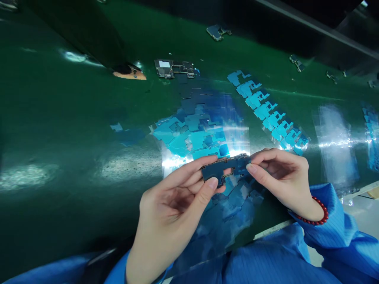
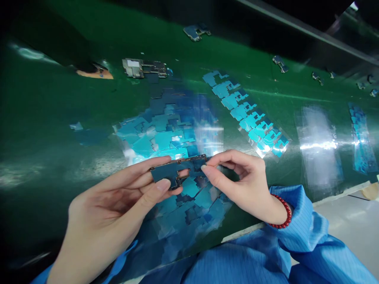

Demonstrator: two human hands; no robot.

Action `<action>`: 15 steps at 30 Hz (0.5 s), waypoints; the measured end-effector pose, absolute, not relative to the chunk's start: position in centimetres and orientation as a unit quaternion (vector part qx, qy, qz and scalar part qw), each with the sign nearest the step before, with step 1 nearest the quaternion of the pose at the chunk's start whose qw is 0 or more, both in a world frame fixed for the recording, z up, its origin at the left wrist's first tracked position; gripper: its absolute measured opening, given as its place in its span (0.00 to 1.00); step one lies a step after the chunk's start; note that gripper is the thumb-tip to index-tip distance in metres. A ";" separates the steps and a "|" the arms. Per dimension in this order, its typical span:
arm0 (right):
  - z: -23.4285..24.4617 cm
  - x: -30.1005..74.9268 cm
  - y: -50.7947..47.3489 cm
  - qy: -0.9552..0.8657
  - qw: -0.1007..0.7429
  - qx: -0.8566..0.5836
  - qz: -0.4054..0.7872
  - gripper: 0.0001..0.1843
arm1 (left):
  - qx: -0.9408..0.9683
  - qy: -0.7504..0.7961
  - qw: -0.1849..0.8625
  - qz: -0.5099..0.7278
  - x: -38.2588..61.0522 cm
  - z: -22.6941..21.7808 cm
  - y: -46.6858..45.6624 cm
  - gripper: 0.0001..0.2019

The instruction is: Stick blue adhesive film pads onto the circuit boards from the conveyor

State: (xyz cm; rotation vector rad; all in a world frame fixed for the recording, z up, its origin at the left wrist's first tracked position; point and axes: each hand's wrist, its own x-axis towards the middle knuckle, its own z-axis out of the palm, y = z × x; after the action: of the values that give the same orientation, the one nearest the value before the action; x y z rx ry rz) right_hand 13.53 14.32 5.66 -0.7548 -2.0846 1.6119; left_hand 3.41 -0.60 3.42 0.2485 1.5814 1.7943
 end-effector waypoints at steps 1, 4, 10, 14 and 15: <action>5.6 13.6 14.3 -0.747 0.198 -0.268 0.575 0.06 | 0.094 0.614 0.365 0.694 3.4 3.5 -0.5 0.13; 5.5 13.6 14.2 -0.754 0.202 -0.266 0.565 0.05 | 0.085 0.620 0.375 0.685 3.3 3.9 -0.4 0.12; 4.4 13.8 15.3 -0.777 0.232 -0.284 0.512 0.03 | 0.060 0.633 0.381 0.671 3.0 3.8 -0.8 0.13; 3.8 14.3 15.9 -0.828 0.253 -0.219 0.449 0.09 | 0.057 0.596 0.411 0.687 2.7 3.3 -0.6 0.16; 3.7 14.4 16.0 -0.858 0.246 -0.159 0.422 0.14 | 0.055 0.584 0.418 0.694 2.6 3.2 -0.5 0.18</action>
State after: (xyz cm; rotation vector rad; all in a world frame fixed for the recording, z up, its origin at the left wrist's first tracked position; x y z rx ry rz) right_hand 14.40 15.96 3.73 -0.4345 -2.3418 1.1506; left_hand 2.65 -0.51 3.15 0.1385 1.4655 1.7408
